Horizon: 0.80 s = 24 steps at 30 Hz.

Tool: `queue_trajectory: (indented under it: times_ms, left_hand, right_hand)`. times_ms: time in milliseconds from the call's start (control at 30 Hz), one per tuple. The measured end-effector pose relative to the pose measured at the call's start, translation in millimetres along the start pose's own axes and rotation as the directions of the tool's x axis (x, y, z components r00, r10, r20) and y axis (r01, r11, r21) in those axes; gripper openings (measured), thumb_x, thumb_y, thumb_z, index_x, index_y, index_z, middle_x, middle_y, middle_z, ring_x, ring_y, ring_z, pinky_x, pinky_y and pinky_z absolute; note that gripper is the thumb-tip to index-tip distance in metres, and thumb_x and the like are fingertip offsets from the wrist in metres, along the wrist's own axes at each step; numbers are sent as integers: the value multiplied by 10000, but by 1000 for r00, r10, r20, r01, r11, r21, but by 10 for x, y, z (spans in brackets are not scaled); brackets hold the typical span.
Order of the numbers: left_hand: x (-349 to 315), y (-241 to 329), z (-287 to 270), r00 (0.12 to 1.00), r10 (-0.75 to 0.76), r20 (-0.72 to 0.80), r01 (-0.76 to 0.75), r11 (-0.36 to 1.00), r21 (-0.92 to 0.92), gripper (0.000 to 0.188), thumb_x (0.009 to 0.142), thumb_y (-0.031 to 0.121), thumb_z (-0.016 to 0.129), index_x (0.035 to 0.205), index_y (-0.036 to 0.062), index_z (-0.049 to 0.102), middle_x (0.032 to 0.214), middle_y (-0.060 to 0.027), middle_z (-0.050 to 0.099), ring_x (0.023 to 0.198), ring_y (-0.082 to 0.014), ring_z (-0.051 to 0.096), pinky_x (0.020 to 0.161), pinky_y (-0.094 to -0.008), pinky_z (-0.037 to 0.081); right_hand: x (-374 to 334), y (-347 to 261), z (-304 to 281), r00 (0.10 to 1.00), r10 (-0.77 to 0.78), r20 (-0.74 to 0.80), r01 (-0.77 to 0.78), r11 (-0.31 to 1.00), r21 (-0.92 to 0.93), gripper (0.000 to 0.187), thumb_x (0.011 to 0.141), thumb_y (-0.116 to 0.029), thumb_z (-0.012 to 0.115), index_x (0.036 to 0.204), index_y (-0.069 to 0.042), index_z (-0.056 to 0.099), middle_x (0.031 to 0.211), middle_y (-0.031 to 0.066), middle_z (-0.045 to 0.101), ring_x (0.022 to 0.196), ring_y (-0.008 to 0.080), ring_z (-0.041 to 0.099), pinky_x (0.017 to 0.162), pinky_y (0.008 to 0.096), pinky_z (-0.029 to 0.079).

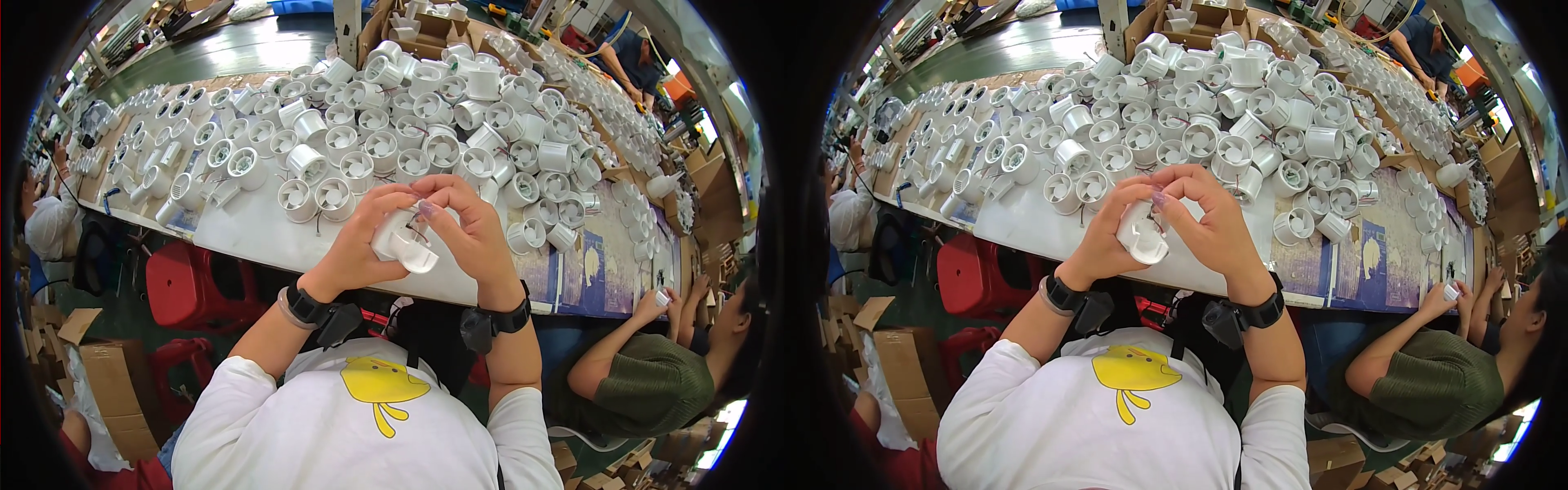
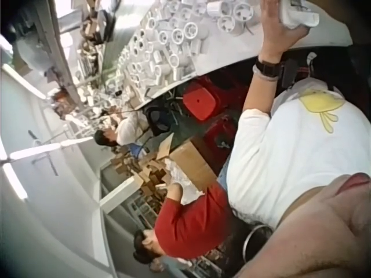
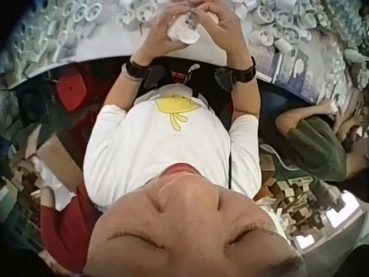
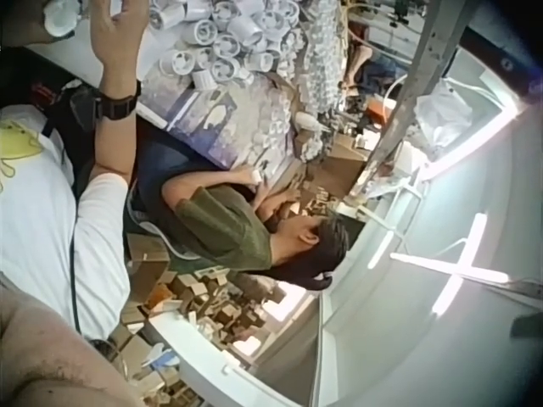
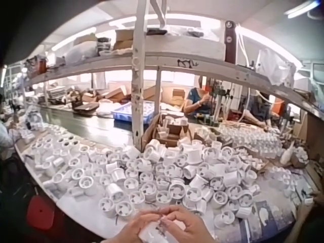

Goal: The person assembles a handheld fan by threading wires through a plastic housing and pressing the motor into place. They then pick up a fan cover, press it onto the housing, and set the assembled unit onto the table.

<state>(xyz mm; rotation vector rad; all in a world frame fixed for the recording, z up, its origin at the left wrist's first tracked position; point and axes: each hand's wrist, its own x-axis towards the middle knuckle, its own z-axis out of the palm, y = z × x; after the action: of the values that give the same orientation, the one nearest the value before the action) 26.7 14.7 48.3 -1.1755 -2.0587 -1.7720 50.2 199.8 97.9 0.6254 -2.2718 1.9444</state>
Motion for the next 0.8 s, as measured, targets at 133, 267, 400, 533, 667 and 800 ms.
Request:
queue_trajectory:
  times_ms: [133, 267, 400, 533, 667, 800]
  left_hand:
    - [-35, 50, 34, 993, -102, 67, 111, 983, -144, 792, 629, 69, 786, 1322, 96, 404, 1276, -112, 485, 1112, -236, 536, 945, -359, 446]
    - [-111, -29, 55, 978, -164, 131, 193, 947, -257, 938, 640, 67, 790, 1416, 106, 265, 1391, -133, 382, 1254, -257, 433, 1031, -388, 374]
    - [-79, 11, 111, 988, -137, 75, 154, 935, -319, 1074, 636, 71, 803, 1474, 117, 132, 1484, -158, 263, 1354, -273, 333, 1088, -405, 318]
    - [-101, 41, 155, 987, -149, 54, 158, 930, -331, 1138, 632, 80, 810, 1493, 115, 67, 1528, -175, 175, 1397, -280, 261, 1111, -411, 283]
    - [-82, 6, 179, 984, -167, 68, 180, 904, -389, 1149, 626, 88, 819, 1493, 112, 67, 1532, -176, 173, 1403, -285, 251, 1121, -415, 266]
    - [-78, 52, 162, 987, -142, 78, 160, 916, -367, 1135, 623, 96, 823, 1488, 102, 90, 1519, -173, 208, 1391, -283, 277, 1117, -408, 275]
  right_hand:
    - [2, 130, -39, 1000, -5, -10, 5, 999, 38, 171, 964, -122, 507, 944, -4, 630, 1160, 100, 587, 1070, 167, 547, 937, 314, 424]
    - [-19, 242, -13, 999, 35, -32, -26, 972, 232, 263, 998, -203, 455, 994, 3, 619, 1137, 99, 597, 1071, 170, 550, 937, 315, 426]
    - [-58, 261, 198, 997, 50, -67, -26, 949, 315, 285, 1007, -213, 422, 1045, 5, 602, 1121, 87, 601, 1057, 155, 550, 927, 297, 427]
    - [-74, 301, 252, 996, 90, -25, -73, 915, 397, 230, 993, -131, 423, 1084, -1, 589, 1103, 62, 603, 1023, 122, 548, 903, 264, 428]
    - [-62, 350, 260, 997, 69, -23, -51, 885, 462, 217, 978, -115, 424, 1061, -6, 593, 1084, 57, 606, 1016, 118, 549, 906, 262, 428]
    - [-55, 342, 267, 998, 62, -25, -41, 861, 507, 204, 960, -105, 436, 1048, -12, 594, 1066, 48, 612, 1005, 113, 550, 901, 263, 431]
